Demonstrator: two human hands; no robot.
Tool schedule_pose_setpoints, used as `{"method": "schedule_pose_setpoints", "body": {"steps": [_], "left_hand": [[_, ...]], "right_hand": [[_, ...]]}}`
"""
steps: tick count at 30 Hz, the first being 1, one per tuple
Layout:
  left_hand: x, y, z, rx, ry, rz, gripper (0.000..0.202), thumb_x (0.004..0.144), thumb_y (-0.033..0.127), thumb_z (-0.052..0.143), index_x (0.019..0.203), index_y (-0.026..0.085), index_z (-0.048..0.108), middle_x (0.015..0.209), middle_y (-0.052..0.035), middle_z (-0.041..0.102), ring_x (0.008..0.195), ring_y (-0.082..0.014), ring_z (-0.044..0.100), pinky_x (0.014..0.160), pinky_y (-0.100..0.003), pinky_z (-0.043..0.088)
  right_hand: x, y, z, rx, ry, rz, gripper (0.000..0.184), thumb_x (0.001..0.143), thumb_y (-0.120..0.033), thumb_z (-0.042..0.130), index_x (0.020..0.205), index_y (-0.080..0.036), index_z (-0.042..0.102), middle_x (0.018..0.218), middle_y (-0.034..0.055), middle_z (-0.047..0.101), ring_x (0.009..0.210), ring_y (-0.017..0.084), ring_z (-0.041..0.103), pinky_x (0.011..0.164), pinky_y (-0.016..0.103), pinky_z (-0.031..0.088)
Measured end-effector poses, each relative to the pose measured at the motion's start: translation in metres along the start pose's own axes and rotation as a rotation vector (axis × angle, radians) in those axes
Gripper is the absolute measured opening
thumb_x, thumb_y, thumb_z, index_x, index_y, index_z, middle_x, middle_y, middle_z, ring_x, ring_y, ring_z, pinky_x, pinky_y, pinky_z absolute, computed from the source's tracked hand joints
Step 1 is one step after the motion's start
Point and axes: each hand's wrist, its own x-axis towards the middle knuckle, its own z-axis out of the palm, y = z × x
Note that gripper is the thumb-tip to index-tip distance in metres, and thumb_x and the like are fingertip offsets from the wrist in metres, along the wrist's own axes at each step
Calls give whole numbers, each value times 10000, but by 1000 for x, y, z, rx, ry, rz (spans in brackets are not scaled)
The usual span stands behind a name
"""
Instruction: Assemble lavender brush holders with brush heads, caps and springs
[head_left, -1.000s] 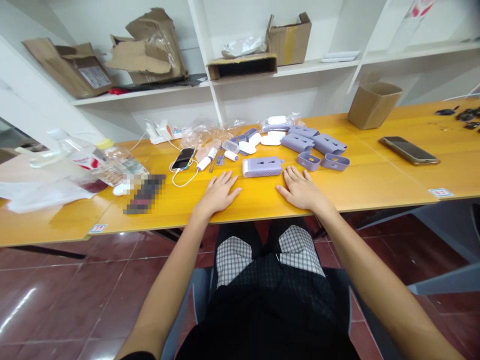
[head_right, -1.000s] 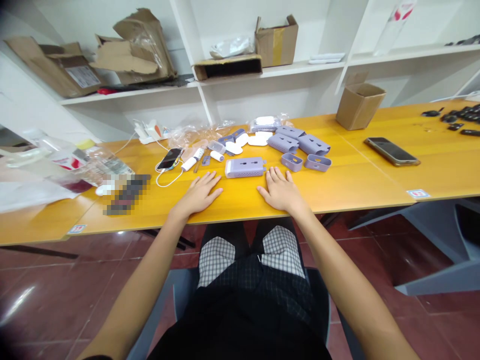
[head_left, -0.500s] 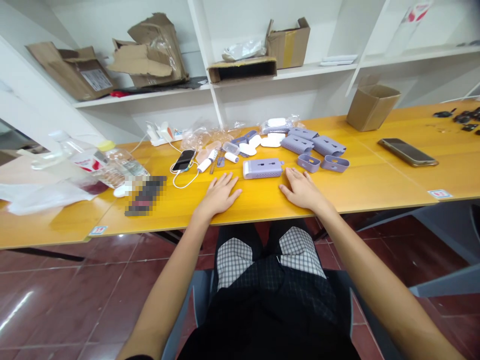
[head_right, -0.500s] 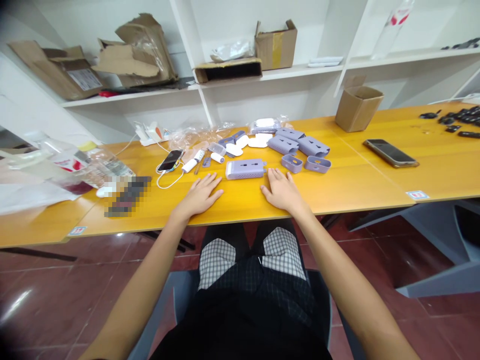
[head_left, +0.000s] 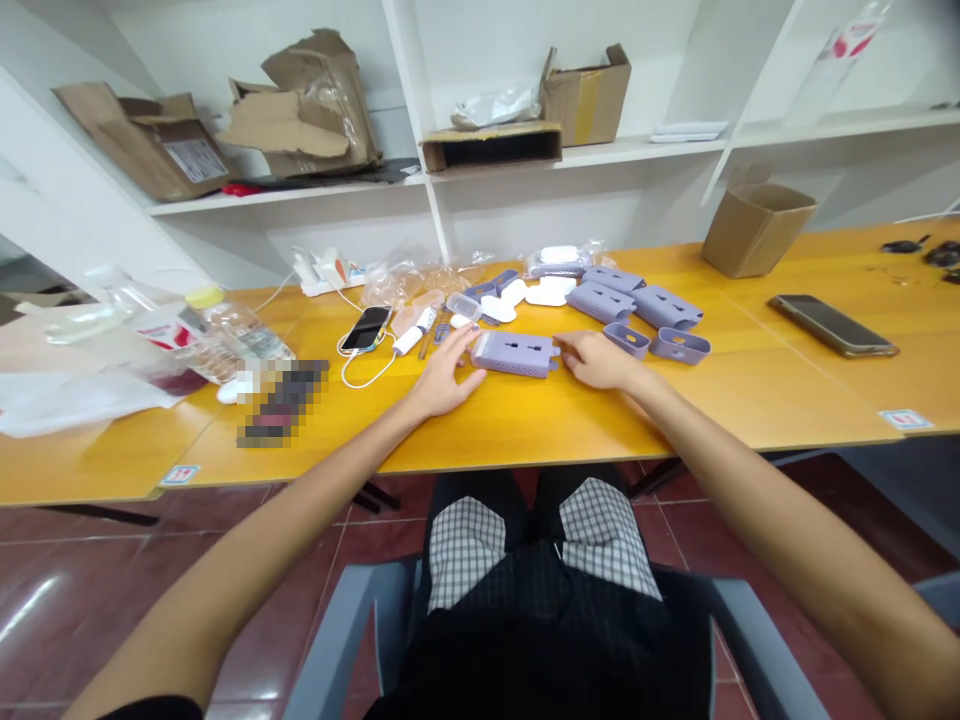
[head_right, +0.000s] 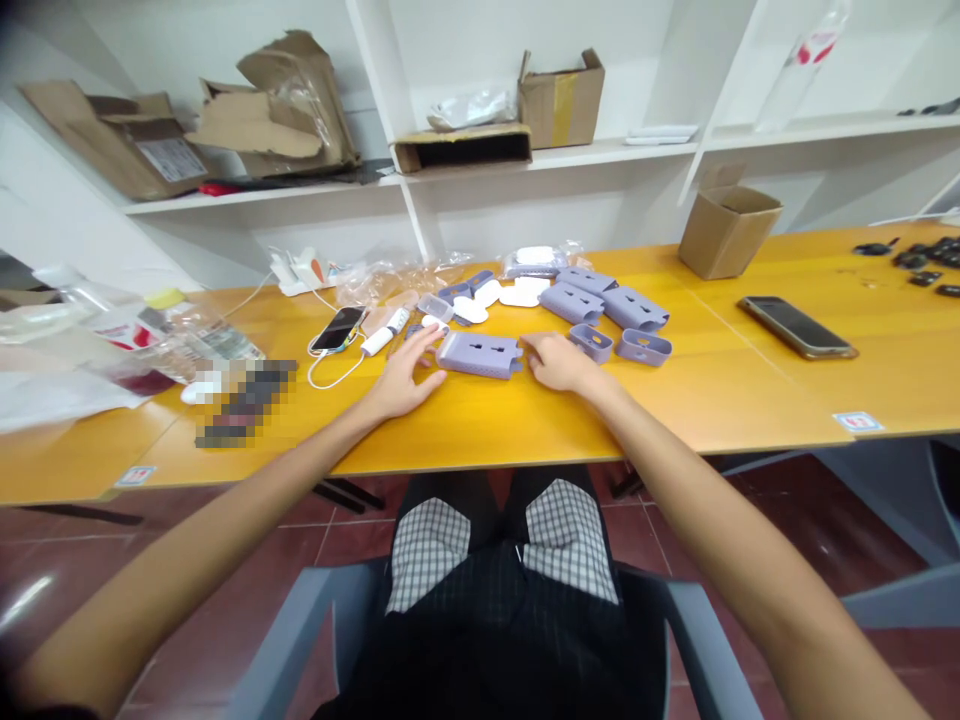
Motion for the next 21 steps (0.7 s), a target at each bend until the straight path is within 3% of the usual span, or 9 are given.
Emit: {"method": "schedule_pose_setpoints", "body": {"steps": [2, 4, 9, 12, 16, 21], "left_hand": [[15, -12, -2, -33, 90, 40, 461, 967, 401, 597, 1374, 187, 632, 1510, -177, 597, 1252, -310, 671, 1060, -513, 566], [28, -22, -2, -36, 128, 86, 385, 966, 412, 591, 1268, 183, 661, 1396, -164, 651, 1220, -301, 672, 1055, -515, 562], [41, -35, 1, -29, -71, 232, 474, 935, 434, 664, 1355, 222, 612, 1523, -167, 588, 1420, -344, 576, 1200, -586, 451], [39, -35, 0, -27, -158, 219, 539, 939, 411, 696, 1433, 238, 568, 1605, -174, 527, 1480, -348, 534, 1225, -583, 432], [39, -30, -5, -83, -216, 138, 532, 952, 393, 716, 1441, 252, 560, 1572, -154, 566, 1463, -328, 557, 1224, -559, 448], [39, -30, -10, -115, -329, 110, 660, 888, 520, 816, 1449, 285, 561, 1543, -135, 599, 1456, -351, 546, 1245, -616, 407]], "right_hand": [[23, 0, -6, -51, 38, 58, 587, 961, -98, 458, 1538, -83, 568, 1495, 189, 675, 1401, 324, 624, 1205, 434, 462], [45, -2, -9, -114, 68, 113, 609, 970, -104, 439, 1572, -86, 525, 1580, 209, 591, 1388, 358, 628, 1164, 468, 497], [87, -2, -4, -265, -12, 293, 696, 1004, -224, 440, 1685, -130, 330, 1757, 264, 300, 1199, 443, 725, 983, 603, 577], [98, 1, 1, -301, -26, 324, 711, 1030, -299, 418, 1700, -106, 276, 1735, 301, 314, 1150, 451, 741, 939, 601, 583], [99, 0, 1, -302, 23, 299, 655, 1030, -361, 450, 1644, -140, 391, 1600, 269, 509, 1052, 421, 760, 851, 555, 596], [94, -1, -5, -268, 45, 246, 401, 1009, -361, 509, 1296, -156, 699, 1302, 207, 676, 1020, 395, 728, 801, 509, 576]]}}
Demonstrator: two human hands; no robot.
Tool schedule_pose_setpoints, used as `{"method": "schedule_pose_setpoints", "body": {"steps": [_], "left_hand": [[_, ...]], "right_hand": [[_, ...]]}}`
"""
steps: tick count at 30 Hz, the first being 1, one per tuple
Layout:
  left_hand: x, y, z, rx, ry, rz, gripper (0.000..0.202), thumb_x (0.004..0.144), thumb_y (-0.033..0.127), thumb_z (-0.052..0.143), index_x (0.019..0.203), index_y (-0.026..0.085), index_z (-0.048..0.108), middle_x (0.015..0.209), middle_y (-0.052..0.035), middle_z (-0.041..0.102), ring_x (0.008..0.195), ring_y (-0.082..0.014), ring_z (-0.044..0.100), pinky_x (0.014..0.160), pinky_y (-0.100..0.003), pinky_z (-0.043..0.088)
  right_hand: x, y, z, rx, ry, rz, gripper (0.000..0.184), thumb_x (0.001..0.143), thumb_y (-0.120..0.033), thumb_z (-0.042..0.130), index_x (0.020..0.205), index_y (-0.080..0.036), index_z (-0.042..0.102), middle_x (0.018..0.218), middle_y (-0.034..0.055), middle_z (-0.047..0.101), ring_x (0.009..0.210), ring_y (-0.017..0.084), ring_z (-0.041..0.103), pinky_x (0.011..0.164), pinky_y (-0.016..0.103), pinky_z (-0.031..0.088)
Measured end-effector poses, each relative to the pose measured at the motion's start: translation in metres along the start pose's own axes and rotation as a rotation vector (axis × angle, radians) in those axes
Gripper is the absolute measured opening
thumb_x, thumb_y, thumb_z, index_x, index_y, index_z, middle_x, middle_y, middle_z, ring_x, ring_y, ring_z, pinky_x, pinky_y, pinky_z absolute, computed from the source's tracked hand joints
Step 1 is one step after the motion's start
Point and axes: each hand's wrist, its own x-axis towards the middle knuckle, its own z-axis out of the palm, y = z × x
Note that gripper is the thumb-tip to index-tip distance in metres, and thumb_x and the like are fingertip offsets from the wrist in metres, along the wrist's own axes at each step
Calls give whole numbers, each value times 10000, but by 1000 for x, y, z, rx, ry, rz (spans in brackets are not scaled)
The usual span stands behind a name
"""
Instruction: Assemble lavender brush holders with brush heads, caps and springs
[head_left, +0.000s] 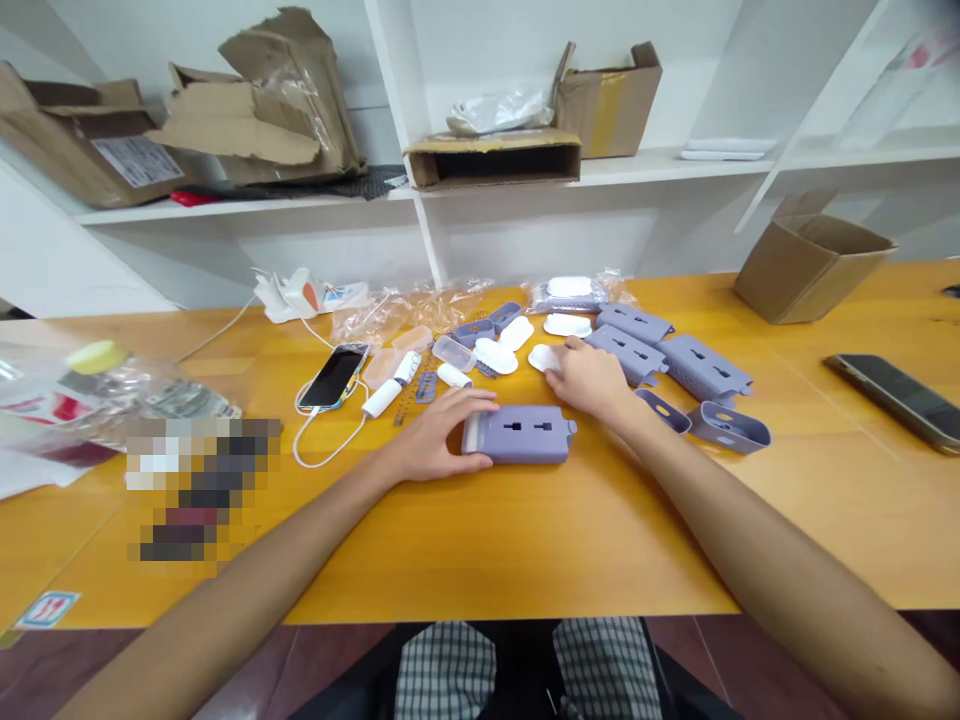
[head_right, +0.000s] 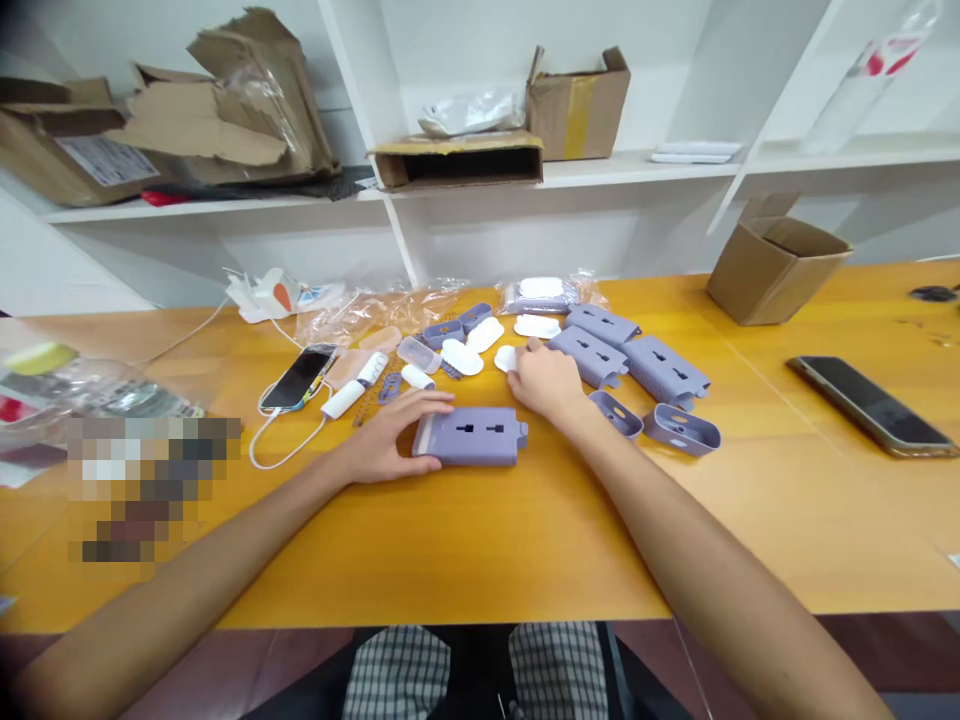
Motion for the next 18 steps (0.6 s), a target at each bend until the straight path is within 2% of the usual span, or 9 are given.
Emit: {"method": "schedule_pose_setpoints", "body": {"steps": [2, 5, 9, 15, 18], "left_hand": [[0, -1, -1, -21, -48, -11, 718, 861, 563, 836, 1467, 302, 552, 1527, -126, 613, 1434, -356, 560, 1245, -631, 400], [1, -2, -1, -52, -69, -20, 719, 865, 569, 834, 1471, 306, 552, 1499, -117, 632, 1397, -343, 587, 1241, -617, 407], [2, -2, -2, -70, -58, -45, 675, 887, 548, 816, 1458, 287, 569, 1489, -125, 638, 1388, -340, 595, 1242, -602, 406], [2, -1, -4, -87, -44, -88, 650, 885, 546, 814, 1432, 276, 587, 1464, -117, 661, 1382, -336, 596, 1224, -579, 436], [1, -1, -4, -95, -34, -108, 649, 862, 548, 828, 1409, 276, 608, 1429, -107, 686, 1355, -335, 619, 1220, -572, 443]], "right_hand": [[-2, 2, 2, 35, 46, -36, 351, 989, -354, 549, 1232, -175, 729, 1299, 204, 667, 1139, 418, 666, 842, 513, 561], [-5, 6, 10, 105, 106, -105, 356, 956, -366, 613, 1253, -199, 714, 1353, 201, 654, 1269, 446, 556, 924, 558, 527], [-5, 11, 21, 264, 65, -128, 428, 946, -347, 624, 1345, -195, 637, 1277, 170, 720, 1198, 406, 592, 961, 564, 520], [-1, 18, 31, 514, 145, -177, 455, 918, -344, 664, 1344, -191, 624, 1305, 146, 735, 1185, 361, 632, 1021, 506, 533], [-2, 20, 31, 581, 166, -178, 470, 896, -372, 689, 1329, -199, 637, 1299, 139, 741, 1122, 347, 666, 979, 491, 546]]}}
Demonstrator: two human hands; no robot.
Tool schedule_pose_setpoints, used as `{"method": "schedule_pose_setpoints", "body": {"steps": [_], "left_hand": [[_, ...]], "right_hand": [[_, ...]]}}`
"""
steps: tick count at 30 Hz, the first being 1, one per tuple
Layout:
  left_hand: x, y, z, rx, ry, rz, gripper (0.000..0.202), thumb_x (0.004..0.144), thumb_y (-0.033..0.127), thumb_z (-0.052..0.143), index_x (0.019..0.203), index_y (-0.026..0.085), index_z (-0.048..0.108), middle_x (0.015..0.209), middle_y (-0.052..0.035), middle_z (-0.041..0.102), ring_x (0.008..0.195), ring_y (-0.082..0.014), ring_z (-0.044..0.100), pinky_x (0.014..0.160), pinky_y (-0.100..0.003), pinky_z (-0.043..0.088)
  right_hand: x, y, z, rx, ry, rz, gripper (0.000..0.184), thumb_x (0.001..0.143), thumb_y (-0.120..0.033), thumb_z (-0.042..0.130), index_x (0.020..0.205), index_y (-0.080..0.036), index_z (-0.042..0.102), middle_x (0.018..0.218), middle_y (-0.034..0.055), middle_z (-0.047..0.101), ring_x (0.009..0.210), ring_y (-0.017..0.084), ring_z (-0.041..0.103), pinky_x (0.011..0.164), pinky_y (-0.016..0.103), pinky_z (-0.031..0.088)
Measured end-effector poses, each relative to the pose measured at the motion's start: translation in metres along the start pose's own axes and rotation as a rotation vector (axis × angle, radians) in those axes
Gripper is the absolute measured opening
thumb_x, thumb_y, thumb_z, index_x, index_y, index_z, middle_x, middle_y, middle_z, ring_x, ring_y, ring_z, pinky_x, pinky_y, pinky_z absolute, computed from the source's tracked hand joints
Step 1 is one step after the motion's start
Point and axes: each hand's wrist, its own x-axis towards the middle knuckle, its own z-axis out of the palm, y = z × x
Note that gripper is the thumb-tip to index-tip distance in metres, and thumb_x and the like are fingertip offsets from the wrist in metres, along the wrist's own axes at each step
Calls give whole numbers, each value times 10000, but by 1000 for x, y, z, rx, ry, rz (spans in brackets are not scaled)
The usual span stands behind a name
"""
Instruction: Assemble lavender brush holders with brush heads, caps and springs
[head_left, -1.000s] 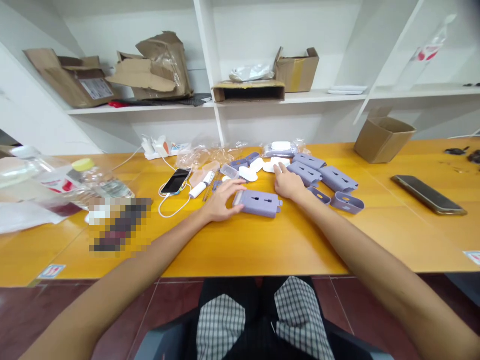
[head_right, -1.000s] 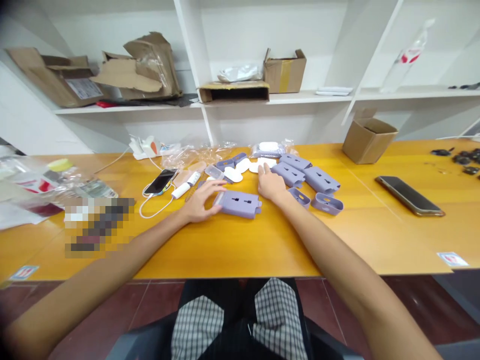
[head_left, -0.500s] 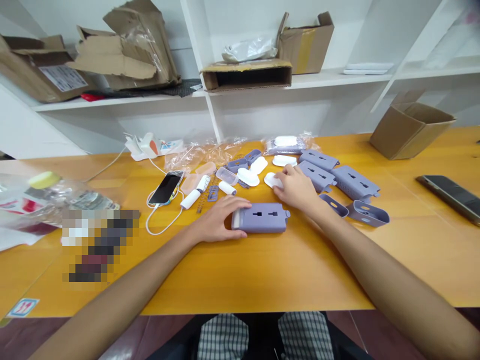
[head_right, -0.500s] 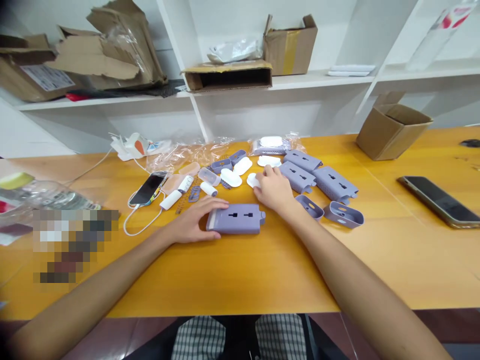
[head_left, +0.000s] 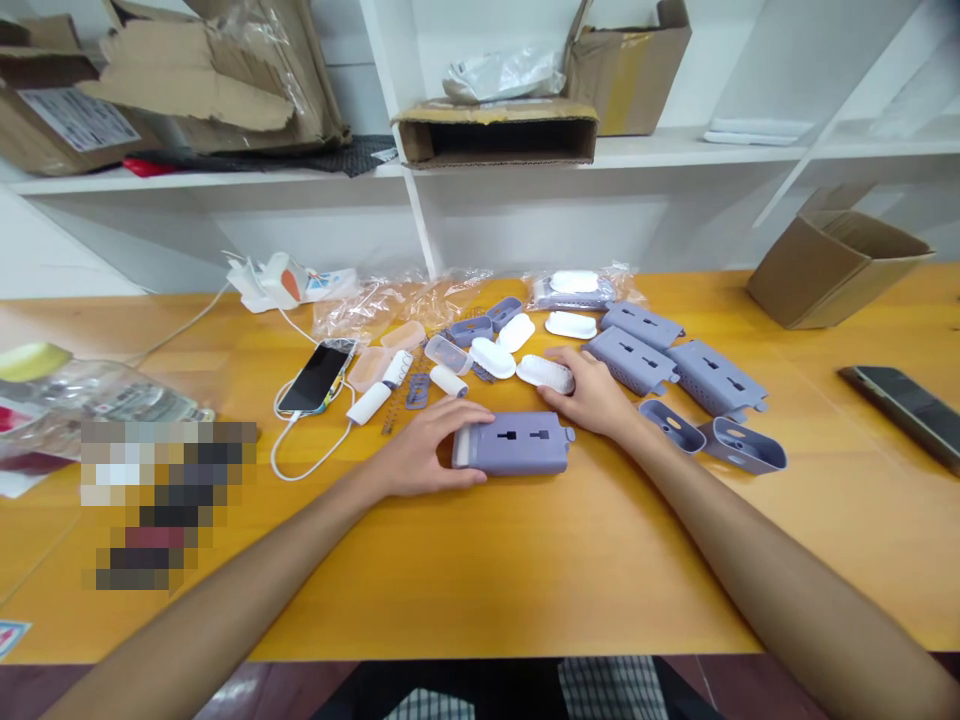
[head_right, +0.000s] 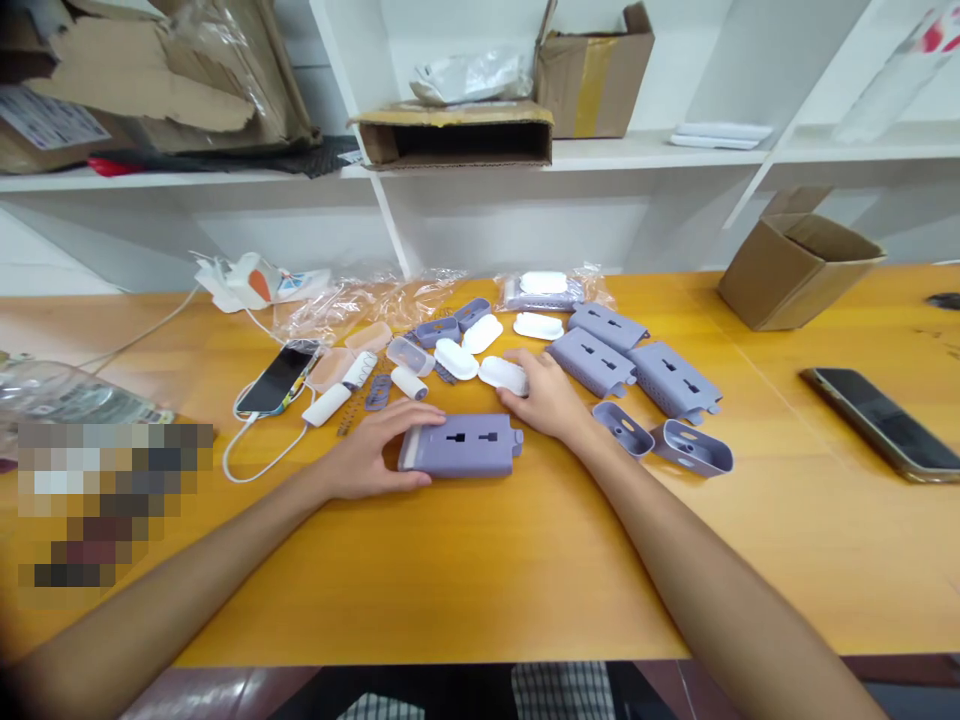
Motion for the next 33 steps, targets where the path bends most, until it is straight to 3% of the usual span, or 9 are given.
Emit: {"method": "schedule_pose_setpoints", "body": {"steps": [3, 7, 10, 13, 18, 25, 29, 33], "left_hand": [[-1, 0, 1, 3, 10, -11, 630, 851, 532, 830, 1390, 278, 626, 1397, -97, 703, 1318, -331, 645, 1197, -560, 471], [0, 0, 2, -6, 36, 10, 629, 843, 515, 835, 1388, 279, 629, 1389, -103, 700, 1322, -333, 645, 1165, -527, 507], [0, 0, 1, 0, 47, 16, 617, 843, 554, 824, 1367, 277, 651, 1349, -104, 718, 1277, -334, 670, 1125, -511, 530], [-1, -1, -3, 19, 43, 6, 597, 851, 603, 794, 1335, 269, 686, 1303, -94, 747, 1215, -331, 701, 1084, -495, 543], [-2, 0, -5, 39, 37, 6, 572, 863, 605, 768, 1320, 266, 708, 1293, -80, 770, 1169, -318, 726, 1047, -469, 552], [-1, 0, -3, 15, 65, 33, 566, 862, 591, 770, 1310, 249, 728, 1283, -93, 784, 1144, -310, 745, 1009, -447, 559], [0, -1, -5, -15, 59, 21, 543, 878, 599, 749, 1293, 249, 740, 1255, -84, 795, 1104, -300, 757, 966, -428, 572], [-1, -3, -4, 10, 49, -2, 545, 886, 583, 729, 1322, 257, 716, 1295, -77, 779, 1145, -306, 740, 1047, -462, 543]], "right_hand": [[-1, -4, -4, 108, 12, 44, 445, 884, -395, 709, 1288, -219, 645, 1165, 104, 778, 910, 289, 694, 868, 448, 552], [-1, -16, -9, 481, -15, 177, 377, 914, -521, 706, 1166, -252, 630, 874, 12, 750, 657, 199, 605, 645, 340, 478], [-8, -24, -10, 764, -84, 255, 388, 908, -602, 710, 1083, -277, 588, 811, -9, 720, 654, 194, 611, 584, 306, 428], [-24, -30, -11, 929, -117, 288, 413, 885, -620, 732, 1069, -283, 578, 832, -6, 724, 705, 204, 653, 624, 321, 477], [-45, -36, -15, 951, -120, 186, 332, 858, -522, 824, 1000, -250, 695, 876, -6, 728, 772, 176, 661, 741, 328, 517], [-43, -46, -16, 894, -161, 146, 367, 798, -498, 883, 1018, -244, 736, 1035, 34, 775, 938, 215, 708, 854, 372, 564], [-44, -48, -16, 871, -192, 170, 394, 791, -488, 879, 1055, -246, 717, 1062, 43, 771, 955, 231, 714, 855, 396, 577], [-45, -52, -13, 851, -212, 160, 367, 814, -465, 858, 1081, -256, 718, 1051, 42, 759, 910, 225, 701, 811, 391, 578]]}}
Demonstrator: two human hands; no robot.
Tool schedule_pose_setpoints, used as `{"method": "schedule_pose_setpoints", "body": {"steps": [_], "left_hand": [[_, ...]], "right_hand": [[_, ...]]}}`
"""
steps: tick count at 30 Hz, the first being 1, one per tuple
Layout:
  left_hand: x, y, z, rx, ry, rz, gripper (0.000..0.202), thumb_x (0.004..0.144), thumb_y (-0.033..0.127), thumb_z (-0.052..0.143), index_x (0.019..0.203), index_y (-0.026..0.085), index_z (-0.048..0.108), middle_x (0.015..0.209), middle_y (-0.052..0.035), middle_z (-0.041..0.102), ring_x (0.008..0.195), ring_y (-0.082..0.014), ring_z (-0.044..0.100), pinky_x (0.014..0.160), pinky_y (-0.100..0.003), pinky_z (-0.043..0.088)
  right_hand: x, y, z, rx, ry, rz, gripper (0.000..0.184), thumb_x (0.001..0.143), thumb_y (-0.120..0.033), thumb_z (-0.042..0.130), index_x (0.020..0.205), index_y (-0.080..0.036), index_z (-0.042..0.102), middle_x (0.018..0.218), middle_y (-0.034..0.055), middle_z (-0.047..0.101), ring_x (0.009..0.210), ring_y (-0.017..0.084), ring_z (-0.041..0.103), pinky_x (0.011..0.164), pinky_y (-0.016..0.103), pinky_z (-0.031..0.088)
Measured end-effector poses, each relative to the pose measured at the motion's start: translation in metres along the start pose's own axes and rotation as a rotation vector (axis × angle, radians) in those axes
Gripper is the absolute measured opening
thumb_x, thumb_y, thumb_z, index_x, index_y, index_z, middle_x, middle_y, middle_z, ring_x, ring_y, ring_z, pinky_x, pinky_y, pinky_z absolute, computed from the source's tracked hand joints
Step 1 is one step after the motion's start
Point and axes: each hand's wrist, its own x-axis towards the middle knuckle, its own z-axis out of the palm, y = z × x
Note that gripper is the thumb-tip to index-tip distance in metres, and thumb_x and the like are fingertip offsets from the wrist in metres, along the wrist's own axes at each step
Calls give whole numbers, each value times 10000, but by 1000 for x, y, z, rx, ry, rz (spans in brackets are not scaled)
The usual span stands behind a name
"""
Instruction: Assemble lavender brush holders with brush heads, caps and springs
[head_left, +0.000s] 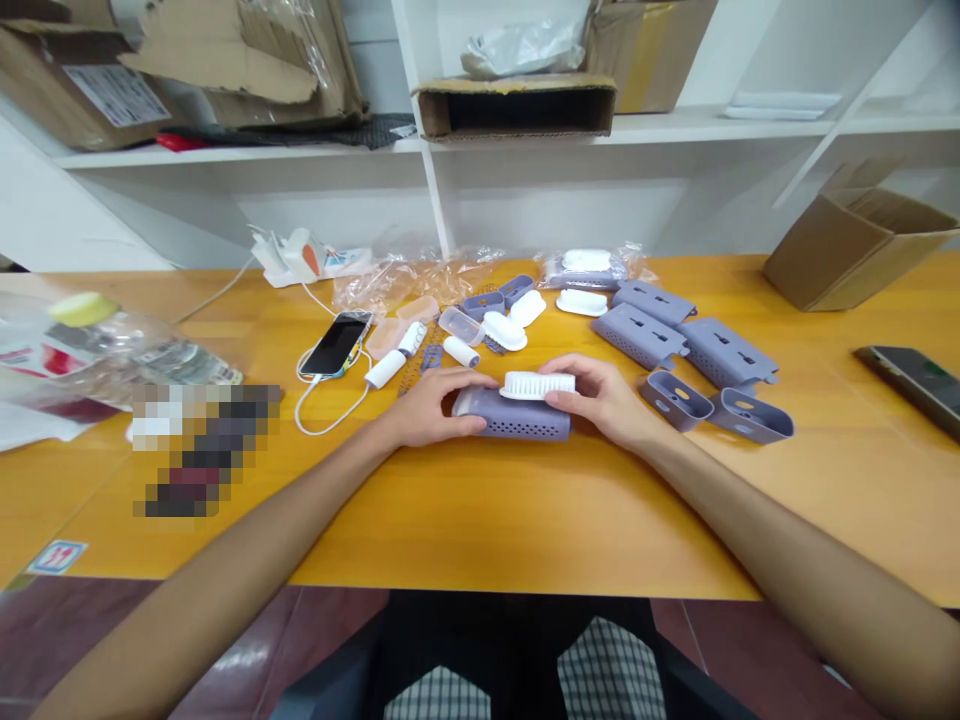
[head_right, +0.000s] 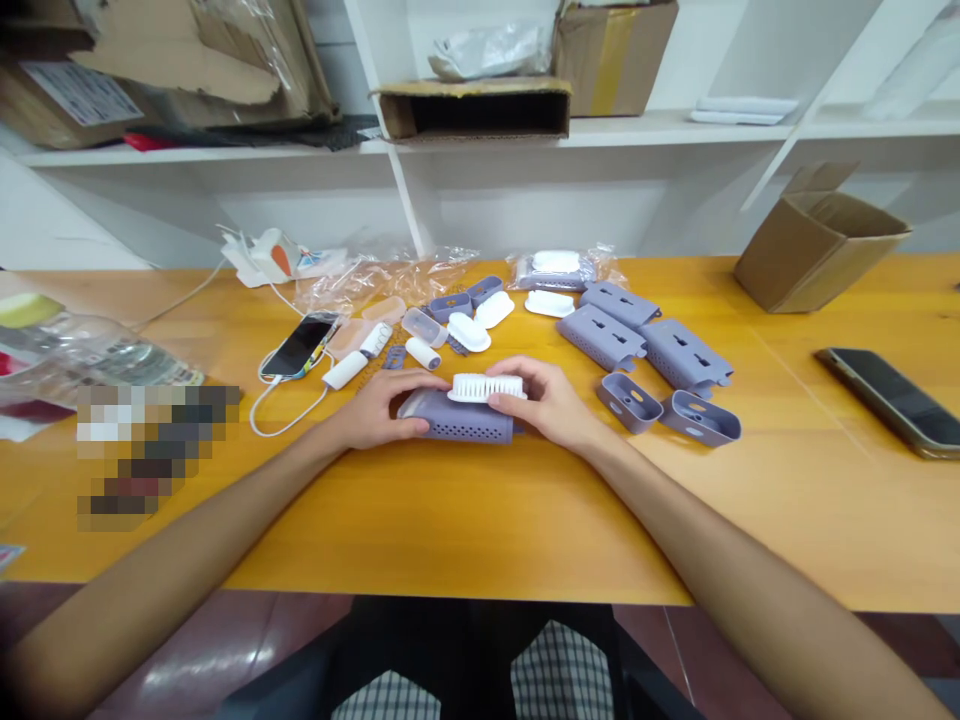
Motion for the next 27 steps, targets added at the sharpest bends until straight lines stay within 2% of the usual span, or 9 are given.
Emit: {"method": "schedule_pose_setpoints", "body": {"steps": [5, 11, 15, 19, 24, 27], "left_hand": [[-4, 0, 4, 63, -40, -15, 608, 845, 564, 765, 1367, 269, 668, 1348, -83, 743, 1234, -335, 698, 1110, -500, 509], [-4, 7, 7, 46, -12, 9, 609, 829, 555, 797, 1336, 248, 657, 1309, -92, 734, 1211, -328, 696, 1074, -480, 533], [-2, 10, 8, 30, -8, 56, 617, 823, 540, 840, 1341, 261, 657, 1345, -84, 725, 1248, -320, 683, 1120, -474, 510], [-2, 9, 9, 22, 0, 92, 635, 839, 540, 850, 1376, 270, 645, 1396, -93, 706, 1294, -323, 661, 1149, -492, 495], [-1, 8, 9, 31, -2, 89, 643, 845, 538, 852, 1391, 272, 639, 1403, -96, 704, 1304, -325, 656, 1151, -501, 497], [-1, 8, 8, 30, -6, 90, 645, 844, 529, 858, 1390, 265, 640, 1407, -98, 704, 1308, -323, 655, 1156, -499, 493]], "right_hand": [[-3, 2, 6, -40, -41, -16, 390, 807, -445, 872, 1121, -262, 731, 987, 32, 749, 834, 220, 677, 712, 361, 557], [-6, 1, 2, -105, -17, -64, 417, 755, -400, 917, 1105, -244, 753, 997, 32, 763, 801, 203, 656, 696, 339, 528], [-6, 1, -1, -195, -19, -99, 421, 749, -414, 918, 1098, -238, 761, 1003, 41, 780, 796, 213, 661, 699, 353, 534], [-8, 2, -3, -311, 13, -142, 441, 760, -441, 908, 1124, -233, 770, 1093, 69, 801, 889, 252, 710, 770, 391, 564], [-9, -7, -5, -468, 41, -240, 355, 806, -425, 875, 1105, -258, 781, 1133, 75, 808, 1074, 309, 737, 994, 487, 559], [-10, -14, -8, -527, 3, -296, 297, 841, -428, 851, 1085, -268, 796, 1113, 77, 815, 1074, 316, 732, 1002, 511, 557]]}}
